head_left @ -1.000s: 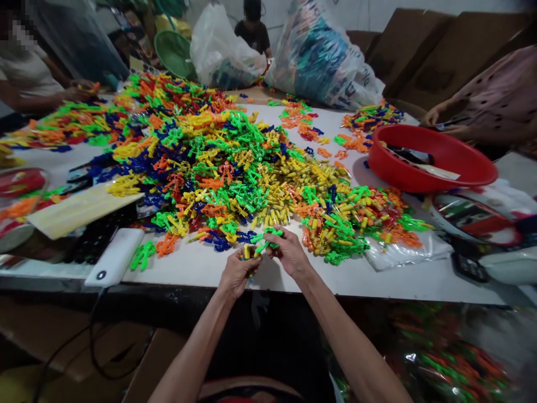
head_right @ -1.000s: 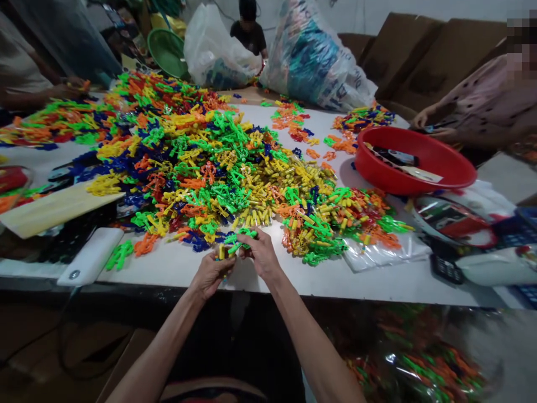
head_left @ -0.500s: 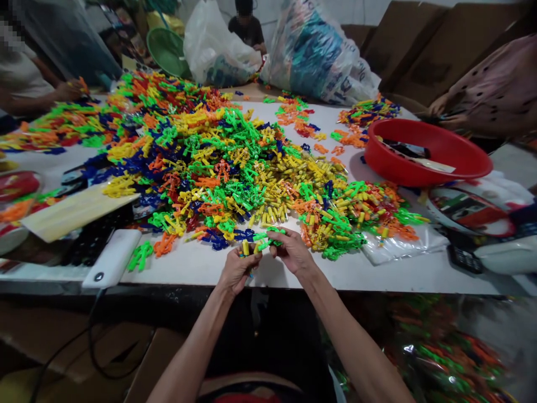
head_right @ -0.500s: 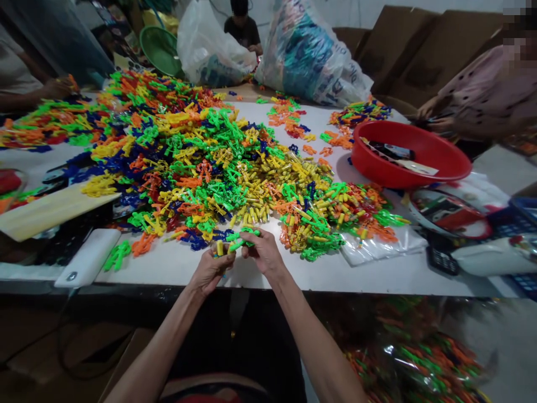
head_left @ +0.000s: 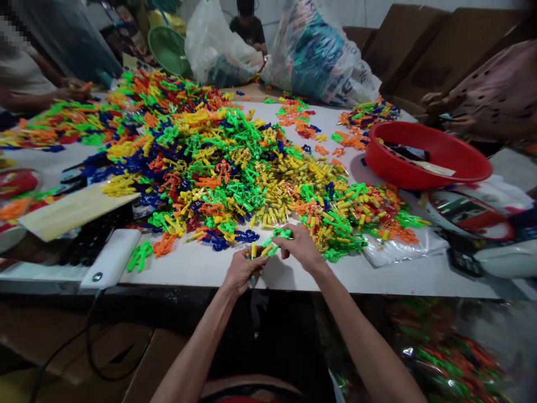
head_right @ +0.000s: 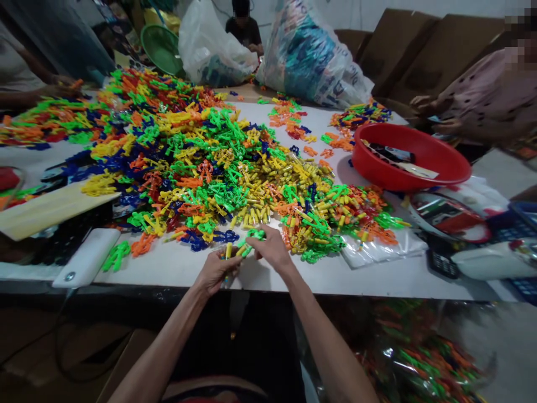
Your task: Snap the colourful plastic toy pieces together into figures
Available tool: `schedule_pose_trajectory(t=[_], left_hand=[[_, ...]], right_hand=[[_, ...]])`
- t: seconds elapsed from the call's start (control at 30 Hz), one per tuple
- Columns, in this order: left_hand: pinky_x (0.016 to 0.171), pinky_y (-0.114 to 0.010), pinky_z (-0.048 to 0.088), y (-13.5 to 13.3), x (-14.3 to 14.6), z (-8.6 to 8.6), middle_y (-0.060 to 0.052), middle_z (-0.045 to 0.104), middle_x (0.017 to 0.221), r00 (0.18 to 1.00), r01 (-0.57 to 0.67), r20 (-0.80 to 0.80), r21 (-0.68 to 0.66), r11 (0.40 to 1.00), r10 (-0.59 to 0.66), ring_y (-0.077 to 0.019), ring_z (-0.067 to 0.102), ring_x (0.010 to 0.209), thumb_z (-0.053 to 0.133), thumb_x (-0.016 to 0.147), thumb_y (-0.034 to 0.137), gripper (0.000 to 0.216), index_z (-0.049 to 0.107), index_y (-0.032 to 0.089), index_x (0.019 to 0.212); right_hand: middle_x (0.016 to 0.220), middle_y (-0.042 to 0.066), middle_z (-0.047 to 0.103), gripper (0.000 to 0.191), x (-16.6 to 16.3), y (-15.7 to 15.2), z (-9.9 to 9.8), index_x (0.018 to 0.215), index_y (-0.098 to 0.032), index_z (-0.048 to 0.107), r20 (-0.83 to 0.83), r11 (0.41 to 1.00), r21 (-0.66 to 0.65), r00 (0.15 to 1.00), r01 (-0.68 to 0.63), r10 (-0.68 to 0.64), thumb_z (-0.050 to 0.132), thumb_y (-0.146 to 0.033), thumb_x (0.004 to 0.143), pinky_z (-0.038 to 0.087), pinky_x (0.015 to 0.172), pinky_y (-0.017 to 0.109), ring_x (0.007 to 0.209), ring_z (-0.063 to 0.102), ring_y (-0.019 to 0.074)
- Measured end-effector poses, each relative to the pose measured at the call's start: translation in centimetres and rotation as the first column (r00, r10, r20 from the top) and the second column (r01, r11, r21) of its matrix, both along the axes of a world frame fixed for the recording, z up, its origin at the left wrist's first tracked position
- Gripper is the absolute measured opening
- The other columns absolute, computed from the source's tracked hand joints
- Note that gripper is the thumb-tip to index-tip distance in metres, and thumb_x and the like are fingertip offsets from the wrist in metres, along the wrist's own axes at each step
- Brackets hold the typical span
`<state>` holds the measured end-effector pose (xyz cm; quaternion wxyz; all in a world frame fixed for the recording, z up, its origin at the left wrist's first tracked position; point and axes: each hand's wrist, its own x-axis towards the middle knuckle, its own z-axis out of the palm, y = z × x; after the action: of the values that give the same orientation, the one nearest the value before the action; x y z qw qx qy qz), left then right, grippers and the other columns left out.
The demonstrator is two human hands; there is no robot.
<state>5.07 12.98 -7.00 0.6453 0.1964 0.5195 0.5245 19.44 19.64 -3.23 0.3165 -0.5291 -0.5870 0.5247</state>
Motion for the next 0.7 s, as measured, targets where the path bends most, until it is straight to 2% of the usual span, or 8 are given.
schedule_pose_trajectory(t=[0.07,0.13,0.27,0.33,0.4,0.5,0.6,0.7], left_hand=[[0.038,-0.017,0.035,-0.2,-0.4,0.2,-0.002,0.061,0.068,1.0,0.018,0.013,-0.014,1.0,-0.018,-0.0054,0.048,0.045,0.08,0.054,0.031,0.045,0.062,0.012,0.091],[0.034,-0.015,0.029,-0.5,-1.3,0.6,-0.001,0.06,0.069,1.0,-0.015,-0.022,-0.006,1.0,0.015,-0.0045,0.047,0.043,0.077,0.059,0.036,0.044,0.061,0.013,0.093],[0.032,-0.016,0.025,-1.0,-3.5,1.5,0.0,0.058,0.066,0.996,-0.086,-0.007,-0.057,0.995,0.086,-0.0049,0.045,0.04,0.064,0.07,0.044,0.039,0.058,0.014,0.094],[0.032,-0.017,0.028,-1.1,-4.2,1.9,-0.001,0.061,0.068,0.995,-0.089,0.025,-0.087,0.992,0.092,-0.0066,0.048,0.04,0.062,0.071,0.042,0.036,0.056,0.014,0.094],[0.031,-0.018,0.027,-1.1,-4.5,2.1,-0.002,0.062,0.067,0.998,-0.068,-0.01,-0.07,0.995,0.068,-0.0065,0.046,0.037,0.062,0.071,0.043,0.035,0.055,0.014,0.09],[0.03,-0.017,0.022,-1.1,-4.6,2.4,-0.002,0.063,0.062,0.991,-0.033,-0.129,0.013,0.999,0.034,-0.0033,0.037,0.03,0.062,0.07,0.049,0.037,0.052,0.014,0.076],[0.031,-0.016,0.024,-1.2,-4.9,2.5,-0.001,0.063,0.065,0.989,-0.029,-0.145,0.057,0.998,0.037,-0.0019,0.039,0.032,0.069,0.065,0.044,0.036,0.05,0.014,0.07],[0.033,-0.016,0.026,-1.2,-5.4,2.2,0.001,0.061,0.063,0.997,-0.054,-0.061,0.036,0.998,0.056,-0.0025,0.042,0.035,0.074,0.058,0.032,0.032,0.051,0.014,0.072]], right_hand=[[0.046,-0.002,0.052,0.031,2.4,1.4,0.3,0.076,-0.016,0.058,0.036,0.995,0.016,0.994,0.1,-0.1,0.066,-0.043,0.061,0.039,0.041,0.026,0.039,0.049,0.0149],[0.061,0.005,0.06,0.038,5.0,3.0,1.2,0.084,-0.015,0.061,0.163,0.936,0.199,0.932,0.292,-0.325,0.065,-0.046,0.063,0.043,0.047,0.03,0.052,0.056,0.0201],[0.117,0.02,0.053,0.049,6.1,5.0,2.4,0.111,-0.015,0.057,0.336,0.64,0.701,0.645,0.315,-0.686,0.063,-0.039,0.069,0.043,0.079,0.044,0.105,0.049,0.0332],[0.119,0.017,0.052,0.04,3.4,5.1,1.8,0.112,-0.016,0.058,0.448,0.716,0.686,0.699,0.131,-0.557,0.057,-0.031,0.075,0.041,0.085,0.042,0.108,0.047,0.0303],[0.107,0.01,0.058,0.028,-0.8,4.8,0.5,0.103,-0.019,0.062,0.601,0.837,0.514,0.775,-0.187,-0.195,0.047,-0.019,0.079,0.043,0.081,0.035,0.097,0.054,0.0231],[0.112,0.006,0.056,0.033,-6.7,4.6,-1.4,0.095,-0.023,0.064,0.785,0.764,0.268,0.592,-0.587,0.18,0.037,-0.009,0.082,0.042,0.077,0.031,0.092,0.056,0.0197],[0.121,0.009,0.05,0.035,-9.0,5.1,-2.1,0.099,-0.022,0.063,0.864,0.711,0.228,0.475,-0.666,0.167,0.034,-0.008,0.084,0.04,0.079,0.034,0.1,0.053,0.0227],[0.119,0.009,0.049,0.037,-8.3,5.5,-1.9,0.108,-0.023,0.059,0.85,0.734,0.251,0.506,-0.63,0.143,0.035,-0.009,0.084,0.039,0.08,0.034,0.102,0.051,0.0226]])
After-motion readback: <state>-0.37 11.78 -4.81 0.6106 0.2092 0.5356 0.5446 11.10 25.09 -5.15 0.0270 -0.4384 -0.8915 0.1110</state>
